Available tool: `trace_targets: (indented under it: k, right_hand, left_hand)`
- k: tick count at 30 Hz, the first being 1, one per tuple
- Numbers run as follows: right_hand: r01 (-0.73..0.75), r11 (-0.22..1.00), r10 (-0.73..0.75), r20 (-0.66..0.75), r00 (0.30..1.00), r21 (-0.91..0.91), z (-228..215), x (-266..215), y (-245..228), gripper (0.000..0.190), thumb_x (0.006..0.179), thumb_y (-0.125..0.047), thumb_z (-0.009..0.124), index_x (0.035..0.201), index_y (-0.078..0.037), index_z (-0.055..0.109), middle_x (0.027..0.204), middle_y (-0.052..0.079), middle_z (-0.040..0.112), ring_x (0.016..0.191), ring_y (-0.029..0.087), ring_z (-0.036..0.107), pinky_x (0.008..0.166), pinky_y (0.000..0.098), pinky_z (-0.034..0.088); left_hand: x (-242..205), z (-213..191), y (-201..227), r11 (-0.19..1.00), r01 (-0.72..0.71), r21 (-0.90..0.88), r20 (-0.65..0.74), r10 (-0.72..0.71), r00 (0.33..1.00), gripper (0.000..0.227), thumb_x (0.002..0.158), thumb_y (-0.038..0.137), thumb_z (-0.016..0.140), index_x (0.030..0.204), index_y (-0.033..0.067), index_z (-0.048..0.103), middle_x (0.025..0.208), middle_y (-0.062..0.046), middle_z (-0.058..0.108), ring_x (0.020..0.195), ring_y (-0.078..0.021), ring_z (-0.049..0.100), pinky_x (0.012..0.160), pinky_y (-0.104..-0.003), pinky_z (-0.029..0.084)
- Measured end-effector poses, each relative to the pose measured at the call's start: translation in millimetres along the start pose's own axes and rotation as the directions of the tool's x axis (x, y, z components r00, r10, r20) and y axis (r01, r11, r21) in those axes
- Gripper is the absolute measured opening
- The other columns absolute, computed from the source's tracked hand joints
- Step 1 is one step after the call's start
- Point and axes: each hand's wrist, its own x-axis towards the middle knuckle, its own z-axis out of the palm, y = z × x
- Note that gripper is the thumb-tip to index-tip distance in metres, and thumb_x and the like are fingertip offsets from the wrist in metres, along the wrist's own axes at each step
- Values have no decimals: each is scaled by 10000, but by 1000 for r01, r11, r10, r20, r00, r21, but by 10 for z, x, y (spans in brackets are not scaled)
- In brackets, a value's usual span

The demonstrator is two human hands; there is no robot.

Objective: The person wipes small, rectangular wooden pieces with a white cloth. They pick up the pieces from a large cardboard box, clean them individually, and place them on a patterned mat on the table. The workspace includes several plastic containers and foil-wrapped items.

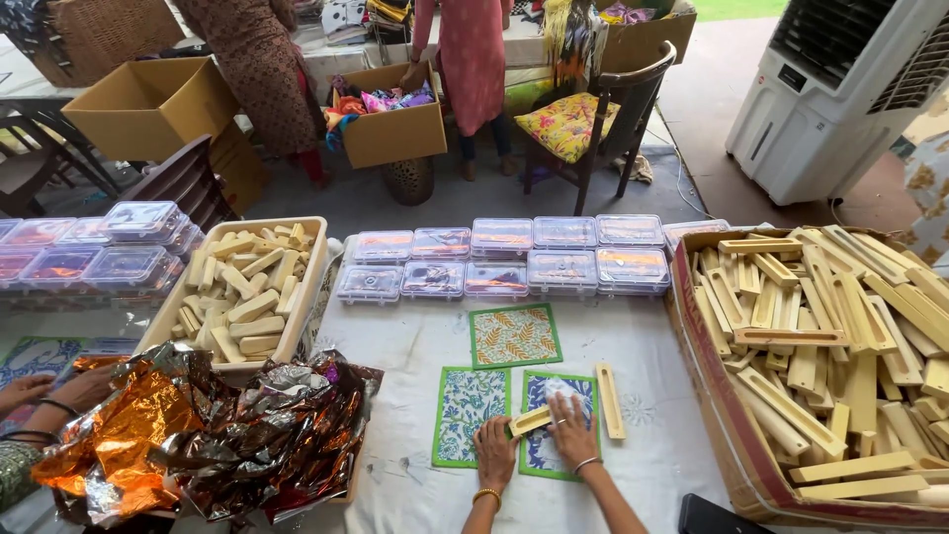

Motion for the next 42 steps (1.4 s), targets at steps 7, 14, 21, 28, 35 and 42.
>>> trace_targets:
  k: [7,14,21,28,35,42]
  right_hand:
    - [-195,981,195,-14,981,13,161,80,-294,704,1033,-475,392,1629,-245,96,1716,-23,26,1580,324,-14,1192,669,124]
    - [218,973,-211,-95,973,75,297,-125,-642,681,1045,-447,400,1636,-265,117,1713,-33,38,1566,320,-2,1173,679,153]
    - [69,997,-70,76,995,20,-79,-48,-207,691,1054,-474,369,1640,-297,50,1726,-73,1,1579,236,-45,1201,670,84]
    - [-127,991,128,-37,991,35,195,101,-310,733,1021,-517,399,1621,-260,66,1706,-68,10,1573,252,-29,1197,682,78]
    - [217,958,-195,-129,972,186,549,-10,-630,625,1047,-432,401,1626,-282,218,1711,-48,106,1575,293,30,1170,694,133]
    - [126,990,-124,-35,992,62,290,140,10,649,1031,-381,372,1628,-300,128,1717,-58,76,1566,255,41,1150,700,132]
  left_hand:
    - [8,-13,16,1000,-11,8,-19,11,1000,466,880,278,757,1259,149,519,1258,-44,548,1273,-248,467,1110,-479,287]
    - [-6,-11,7,998,-12,54,-34,14,999,536,807,175,755,1284,151,511,1280,-47,554,1279,-256,475,1129,-478,297]
    - [0,-79,56,1000,15,-19,11,-15,1000,459,887,283,761,1246,154,506,1233,-40,546,1261,-250,468,1117,-478,284]
    - [-7,-58,42,1000,12,-20,9,-11,1000,454,889,290,751,1249,155,509,1227,-32,552,1261,-240,472,1121,-459,301]
    - [-19,116,-101,998,-48,-38,-110,44,993,578,930,208,704,1418,85,419,1280,-66,552,1257,-263,484,1109,-494,296]
    - [2,-4,-6,996,40,-81,36,-37,999,695,890,234,732,1466,133,357,1232,-31,551,1211,-234,501,1106,-461,310]
